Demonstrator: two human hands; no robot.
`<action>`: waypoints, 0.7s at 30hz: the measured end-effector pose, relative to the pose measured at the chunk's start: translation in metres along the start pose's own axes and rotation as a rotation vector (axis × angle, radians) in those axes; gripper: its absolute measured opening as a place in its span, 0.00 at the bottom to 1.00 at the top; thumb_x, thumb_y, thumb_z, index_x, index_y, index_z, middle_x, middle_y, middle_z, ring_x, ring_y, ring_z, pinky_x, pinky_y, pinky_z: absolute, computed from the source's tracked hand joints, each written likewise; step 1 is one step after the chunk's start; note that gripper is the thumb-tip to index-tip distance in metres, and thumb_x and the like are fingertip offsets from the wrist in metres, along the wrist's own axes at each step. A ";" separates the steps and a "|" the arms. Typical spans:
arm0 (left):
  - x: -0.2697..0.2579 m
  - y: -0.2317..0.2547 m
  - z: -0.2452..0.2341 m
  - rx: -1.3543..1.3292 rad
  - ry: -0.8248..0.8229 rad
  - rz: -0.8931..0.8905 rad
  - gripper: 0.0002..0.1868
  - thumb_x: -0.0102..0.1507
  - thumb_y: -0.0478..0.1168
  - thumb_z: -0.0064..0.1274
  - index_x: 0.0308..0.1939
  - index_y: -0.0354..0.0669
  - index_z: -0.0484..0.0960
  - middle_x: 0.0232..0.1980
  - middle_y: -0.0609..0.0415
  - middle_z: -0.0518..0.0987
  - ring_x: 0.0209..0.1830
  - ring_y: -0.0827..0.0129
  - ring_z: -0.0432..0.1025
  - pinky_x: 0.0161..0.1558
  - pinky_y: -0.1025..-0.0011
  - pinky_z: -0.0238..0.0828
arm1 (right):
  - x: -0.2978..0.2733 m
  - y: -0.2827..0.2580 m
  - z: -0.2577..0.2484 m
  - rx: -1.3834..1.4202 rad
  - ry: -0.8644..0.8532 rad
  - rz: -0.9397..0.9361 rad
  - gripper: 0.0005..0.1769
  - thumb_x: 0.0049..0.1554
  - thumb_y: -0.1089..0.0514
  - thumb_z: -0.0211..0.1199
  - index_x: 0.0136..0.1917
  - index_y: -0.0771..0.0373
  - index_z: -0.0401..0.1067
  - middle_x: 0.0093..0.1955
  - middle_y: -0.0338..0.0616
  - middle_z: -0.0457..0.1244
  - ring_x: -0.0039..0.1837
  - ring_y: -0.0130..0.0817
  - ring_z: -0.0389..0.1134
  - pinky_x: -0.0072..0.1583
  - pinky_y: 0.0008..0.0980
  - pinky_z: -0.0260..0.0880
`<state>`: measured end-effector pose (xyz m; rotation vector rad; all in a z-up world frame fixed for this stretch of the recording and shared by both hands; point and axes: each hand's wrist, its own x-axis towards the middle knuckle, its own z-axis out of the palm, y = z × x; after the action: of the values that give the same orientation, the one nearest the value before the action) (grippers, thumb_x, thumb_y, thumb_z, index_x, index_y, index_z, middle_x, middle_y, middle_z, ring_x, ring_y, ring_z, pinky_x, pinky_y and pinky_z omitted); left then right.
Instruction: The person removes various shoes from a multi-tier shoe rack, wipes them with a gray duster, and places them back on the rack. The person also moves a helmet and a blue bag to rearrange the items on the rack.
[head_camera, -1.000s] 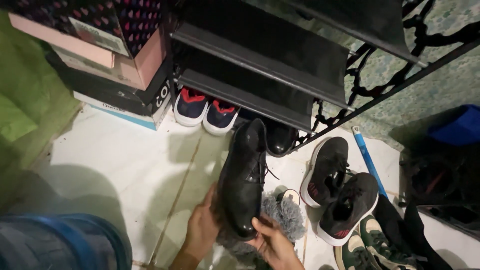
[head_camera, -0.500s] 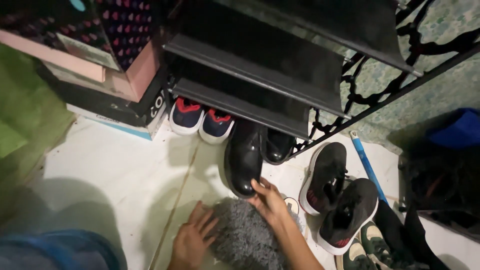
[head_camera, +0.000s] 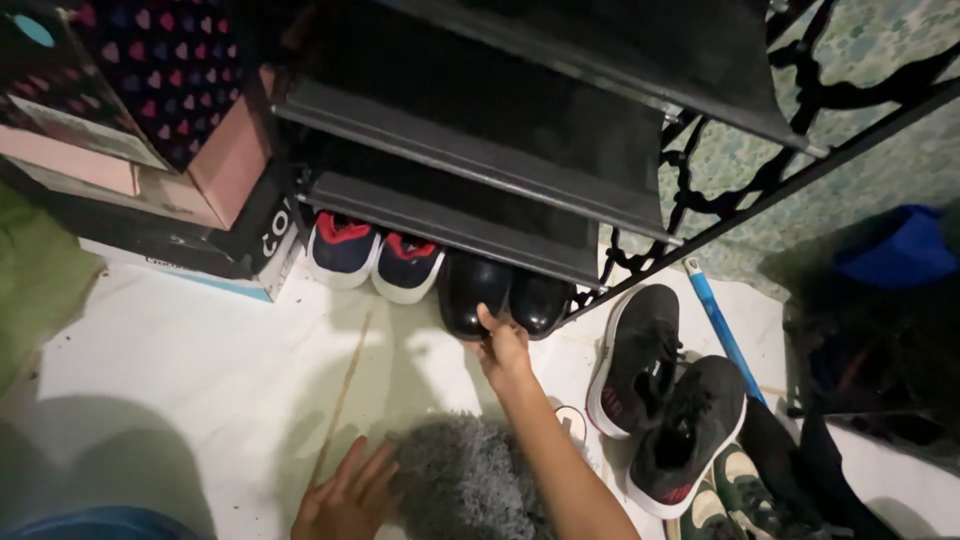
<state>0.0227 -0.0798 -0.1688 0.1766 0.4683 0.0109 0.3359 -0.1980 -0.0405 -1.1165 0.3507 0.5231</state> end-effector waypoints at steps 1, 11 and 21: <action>-0.001 0.000 -0.004 0.003 0.003 -0.003 0.46 0.60 0.61 0.36 0.81 0.52 0.50 0.83 0.40 0.51 0.80 0.44 0.47 0.71 0.37 0.37 | 0.005 0.004 0.001 0.004 0.003 0.002 0.24 0.56 0.62 0.66 0.66 0.60 0.68 0.60 0.46 0.68 0.58 0.45 0.71 0.55 0.47 0.76; -0.006 0.006 -0.024 0.081 -0.021 -0.151 0.47 0.58 0.62 0.39 0.80 0.52 0.52 0.82 0.45 0.54 0.80 0.48 0.50 0.74 0.42 0.41 | 0.024 0.017 0.012 0.195 0.233 -0.007 0.25 0.56 0.60 0.65 0.67 0.52 0.67 0.59 0.42 0.67 0.53 0.43 0.71 0.48 0.43 0.76; -0.001 0.003 -0.030 0.106 -0.207 -0.159 0.49 0.58 0.63 0.45 0.80 0.50 0.51 0.82 0.48 0.55 0.79 0.51 0.52 0.73 0.47 0.45 | 0.010 0.034 0.013 0.217 -0.030 -0.063 0.17 0.58 0.61 0.65 0.58 0.69 0.69 0.54 0.53 0.67 0.48 0.45 0.72 0.53 0.48 0.78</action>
<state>0.0088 -0.0717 -0.1939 0.2414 0.2755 -0.1864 0.3249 -0.1725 -0.0658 -0.9062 0.3363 0.4347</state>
